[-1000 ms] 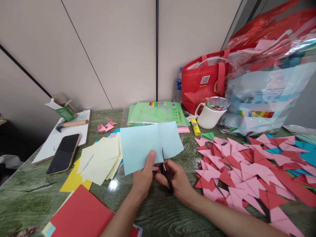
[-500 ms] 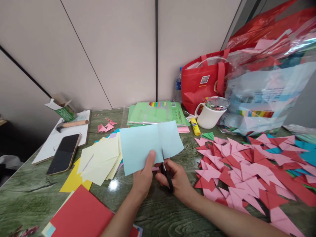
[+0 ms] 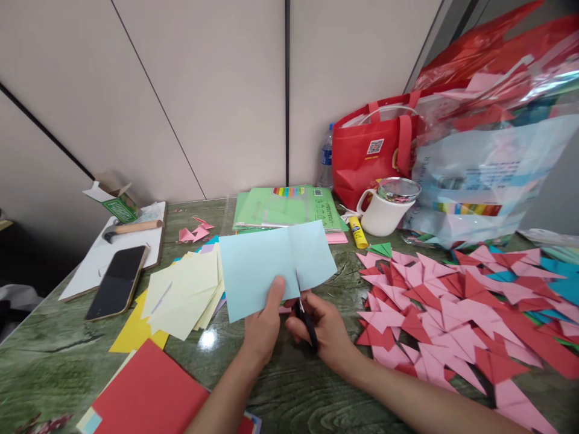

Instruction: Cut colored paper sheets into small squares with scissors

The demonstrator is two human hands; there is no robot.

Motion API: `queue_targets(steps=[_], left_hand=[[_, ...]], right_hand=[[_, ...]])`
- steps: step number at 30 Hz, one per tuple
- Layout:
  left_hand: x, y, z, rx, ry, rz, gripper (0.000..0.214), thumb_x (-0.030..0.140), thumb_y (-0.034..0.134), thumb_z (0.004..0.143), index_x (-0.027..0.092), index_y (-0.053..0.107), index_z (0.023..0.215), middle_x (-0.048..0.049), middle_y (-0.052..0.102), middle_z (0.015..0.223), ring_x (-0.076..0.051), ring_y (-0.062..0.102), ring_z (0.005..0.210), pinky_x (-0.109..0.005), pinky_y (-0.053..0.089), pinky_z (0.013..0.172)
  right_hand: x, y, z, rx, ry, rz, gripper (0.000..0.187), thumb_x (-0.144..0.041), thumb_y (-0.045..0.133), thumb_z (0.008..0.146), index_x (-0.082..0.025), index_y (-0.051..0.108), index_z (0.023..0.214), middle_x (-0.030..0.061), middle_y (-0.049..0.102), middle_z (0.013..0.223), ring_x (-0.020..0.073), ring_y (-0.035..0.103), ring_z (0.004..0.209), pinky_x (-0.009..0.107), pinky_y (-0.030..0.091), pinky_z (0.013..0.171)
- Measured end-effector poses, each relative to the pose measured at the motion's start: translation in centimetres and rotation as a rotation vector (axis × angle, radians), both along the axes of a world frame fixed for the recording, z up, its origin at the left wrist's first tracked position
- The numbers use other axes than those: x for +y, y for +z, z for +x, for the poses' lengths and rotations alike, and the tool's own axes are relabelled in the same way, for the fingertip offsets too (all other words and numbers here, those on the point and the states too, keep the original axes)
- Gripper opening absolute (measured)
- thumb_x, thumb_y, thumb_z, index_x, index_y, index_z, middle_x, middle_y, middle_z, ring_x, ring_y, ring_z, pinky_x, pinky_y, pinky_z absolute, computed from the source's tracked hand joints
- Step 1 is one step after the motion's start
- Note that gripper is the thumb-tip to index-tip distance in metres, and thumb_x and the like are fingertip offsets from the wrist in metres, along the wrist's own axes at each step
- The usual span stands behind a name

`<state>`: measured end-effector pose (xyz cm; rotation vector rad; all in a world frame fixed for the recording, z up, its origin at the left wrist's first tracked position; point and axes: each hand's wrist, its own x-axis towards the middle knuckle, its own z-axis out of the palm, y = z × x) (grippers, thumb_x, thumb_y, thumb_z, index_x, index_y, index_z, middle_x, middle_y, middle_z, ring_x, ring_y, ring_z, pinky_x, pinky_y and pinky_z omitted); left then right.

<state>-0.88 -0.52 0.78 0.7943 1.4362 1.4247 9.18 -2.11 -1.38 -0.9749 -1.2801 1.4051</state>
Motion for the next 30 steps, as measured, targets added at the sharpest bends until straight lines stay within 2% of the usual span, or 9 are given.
queue_targets(steps=[10,21,30], left_hand=[[-0.21,0.59,-0.02,0.081,0.021,-0.017,0.031,0.039,0.06,0.068,0.02,0.064,0.092,-0.0039,0.065,0.098,-0.018,0.059,0.091,-0.027,0.043,0.085],[-0.18,0.91,0.04,0.088,0.035,-0.073,0.029,0.037,0.06,0.068,0.019,0.064,0.091,-0.004,0.065,0.097,-0.017,0.059,0.091,-0.025,0.044,0.082],[-0.16,0.76,0.06,0.043,0.02,-0.024,0.034,0.04,0.06,0.067,0.017,0.063,0.091,-0.0051,0.066,0.094,-0.017,0.06,0.085,-0.024,0.046,0.077]], right_hand=[[0.07,0.17,-0.09,0.0,-0.003,-0.011,0.014,-0.027,0.059,0.069,-0.017,0.049,0.071,-0.0072,0.045,0.05,0.006,0.042,0.042,0.016,0.035,0.04],[0.08,-0.07,-0.09,0.006,-0.004,-0.039,0.021,-0.034,0.061,0.068,-0.016,0.051,0.073,-0.0075,0.044,0.049,0.0052,0.041,0.04,0.016,0.035,0.037],[-0.01,0.45,-0.14,0.009,-0.008,-0.087,0.028,-0.041,0.063,0.066,-0.016,0.05,0.072,-0.0072,0.045,0.048,0.0049,0.04,0.037,0.016,0.035,0.035]])
